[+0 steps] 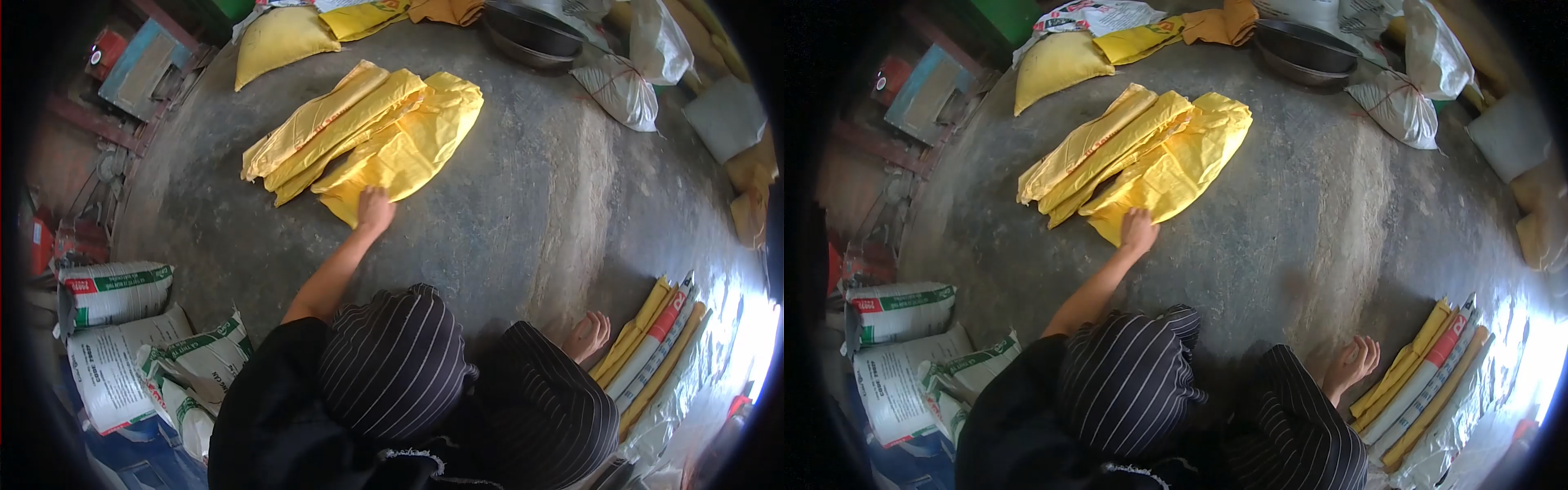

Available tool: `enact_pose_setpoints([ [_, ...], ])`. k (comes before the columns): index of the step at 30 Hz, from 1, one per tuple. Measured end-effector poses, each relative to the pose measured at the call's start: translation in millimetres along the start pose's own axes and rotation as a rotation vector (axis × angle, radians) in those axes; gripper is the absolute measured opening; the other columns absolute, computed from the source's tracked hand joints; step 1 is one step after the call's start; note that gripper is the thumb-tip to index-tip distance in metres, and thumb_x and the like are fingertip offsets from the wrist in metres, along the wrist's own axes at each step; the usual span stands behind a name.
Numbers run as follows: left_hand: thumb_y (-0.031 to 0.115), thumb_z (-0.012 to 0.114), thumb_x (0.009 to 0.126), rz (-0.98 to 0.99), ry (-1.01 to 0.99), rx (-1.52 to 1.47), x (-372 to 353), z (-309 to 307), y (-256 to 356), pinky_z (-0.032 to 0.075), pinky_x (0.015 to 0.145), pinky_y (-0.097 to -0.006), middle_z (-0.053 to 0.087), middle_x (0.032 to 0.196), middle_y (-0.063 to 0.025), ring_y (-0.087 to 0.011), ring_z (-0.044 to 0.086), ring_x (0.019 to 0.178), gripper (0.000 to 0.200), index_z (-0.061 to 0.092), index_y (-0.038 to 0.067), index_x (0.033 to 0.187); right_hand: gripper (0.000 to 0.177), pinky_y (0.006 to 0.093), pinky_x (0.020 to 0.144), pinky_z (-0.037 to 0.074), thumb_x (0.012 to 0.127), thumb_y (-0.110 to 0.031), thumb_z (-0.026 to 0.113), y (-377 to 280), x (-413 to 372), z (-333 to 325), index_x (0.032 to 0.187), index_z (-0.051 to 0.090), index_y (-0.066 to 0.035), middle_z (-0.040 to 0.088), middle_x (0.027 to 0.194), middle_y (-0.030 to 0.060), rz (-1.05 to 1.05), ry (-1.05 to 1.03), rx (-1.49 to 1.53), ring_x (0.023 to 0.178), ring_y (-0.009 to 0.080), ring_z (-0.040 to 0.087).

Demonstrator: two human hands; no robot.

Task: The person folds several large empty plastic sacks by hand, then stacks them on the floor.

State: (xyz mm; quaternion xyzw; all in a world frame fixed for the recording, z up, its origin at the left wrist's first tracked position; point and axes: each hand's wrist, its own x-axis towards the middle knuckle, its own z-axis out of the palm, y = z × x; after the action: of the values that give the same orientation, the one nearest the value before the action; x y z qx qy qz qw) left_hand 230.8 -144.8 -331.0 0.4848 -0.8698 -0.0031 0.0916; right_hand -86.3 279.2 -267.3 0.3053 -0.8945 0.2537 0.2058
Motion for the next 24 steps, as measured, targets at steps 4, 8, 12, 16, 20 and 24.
enact_pose_setpoints([
  [4, 0.024, 0.063, 0.076, 0.018, -0.230, -0.554, -17, -28, 111, 0.046, 0.066, -0.0452, 0.060, 0.079, -0.0189, -0.0358, 0.059, 0.074, 0.024, 0.057, 0.001, 0.081, 0.013, 0.0417, 0.097, 0.035, 0.081, -0.005, 0.059, -12, -9, 8, 0.093, 0.063, -0.006, 0.057, 0.110, 0.0100, 0.109, -0.112, 0.163, 0.112, 0.0303, 0.047],
  [8, 0.029, 0.064, 0.081, 0.303, -0.241, -0.744, -45, -59, 179, 0.045, 0.081, -0.0426, 0.056, 0.104, -0.0230, -0.0361, 0.057, 0.094, 0.039, 0.054, -0.001, 0.104, 0.017, 0.0418, 0.093, 0.038, 0.079, -0.006, 0.060, -47, -1, 23, 0.095, 0.062, -0.004, 0.058, 0.104, 0.0132, -0.002, -0.202, 0.228, 0.106, 0.0318, 0.050],
  [12, 0.023, 0.065, 0.076, 0.045, 0.172, -0.631, -37, -74, 148, 0.040, 0.090, -0.0482, 0.054, 0.110, -0.0273, -0.0398, 0.051, 0.104, 0.048, 0.050, -0.005, 0.112, 0.030, 0.0444, 0.091, 0.038, 0.075, -0.013, 0.067, -91, -4, 50, 0.101, 0.058, -0.003, 0.055, 0.107, 0.0165, -0.203, -0.398, 0.417, 0.106, 0.0345, 0.049],
  [16, 0.016, 0.055, 0.079, -0.452, -0.084, -0.725, -40, 21, 74, 0.045, 0.085, -0.0408, 0.059, 0.103, -0.0230, -0.0358, 0.057, 0.094, 0.048, 0.045, -0.004, 0.121, 0.076, 0.0469, 0.095, 0.036, 0.073, -0.034, 0.071, -164, -1, 63, 0.135, 0.036, -0.005, 0.050, 0.117, 0.0207, -0.583, -0.561, 0.143, 0.110, 0.0380, 0.047],
  [20, 0.008, 0.045, 0.084, -0.582, -0.483, -1.265, -51, 16, 77, 0.049, 0.077, -0.0323, 0.056, 0.117, -0.0185, -0.0245, 0.063, 0.087, 0.046, 0.040, -0.004, 0.128, 0.085, 0.0474, 0.095, 0.037, 0.077, -0.034, 0.066, -181, 6, 106, 0.144, 0.021, -0.008, 0.051, 0.116, 0.0221, -0.668, -0.521, 0.055, 0.112, 0.0378, 0.046],
  [24, 0.004, 0.042, 0.087, -0.549, -0.661, -1.540, -54, 13, 95, 0.050, 0.077, -0.0302, 0.053, 0.124, -0.0163, -0.0212, 0.063, 0.088, 0.048, 0.035, -0.004, 0.134, 0.046, 0.0428, 0.082, 0.045, 0.081, -0.025, 0.060, -175, 13, 144, 0.119, 0.050, -0.001, 0.059, 0.098, 0.0194, -0.439, -0.832, 0.065, 0.096, 0.0345, 0.057],
])
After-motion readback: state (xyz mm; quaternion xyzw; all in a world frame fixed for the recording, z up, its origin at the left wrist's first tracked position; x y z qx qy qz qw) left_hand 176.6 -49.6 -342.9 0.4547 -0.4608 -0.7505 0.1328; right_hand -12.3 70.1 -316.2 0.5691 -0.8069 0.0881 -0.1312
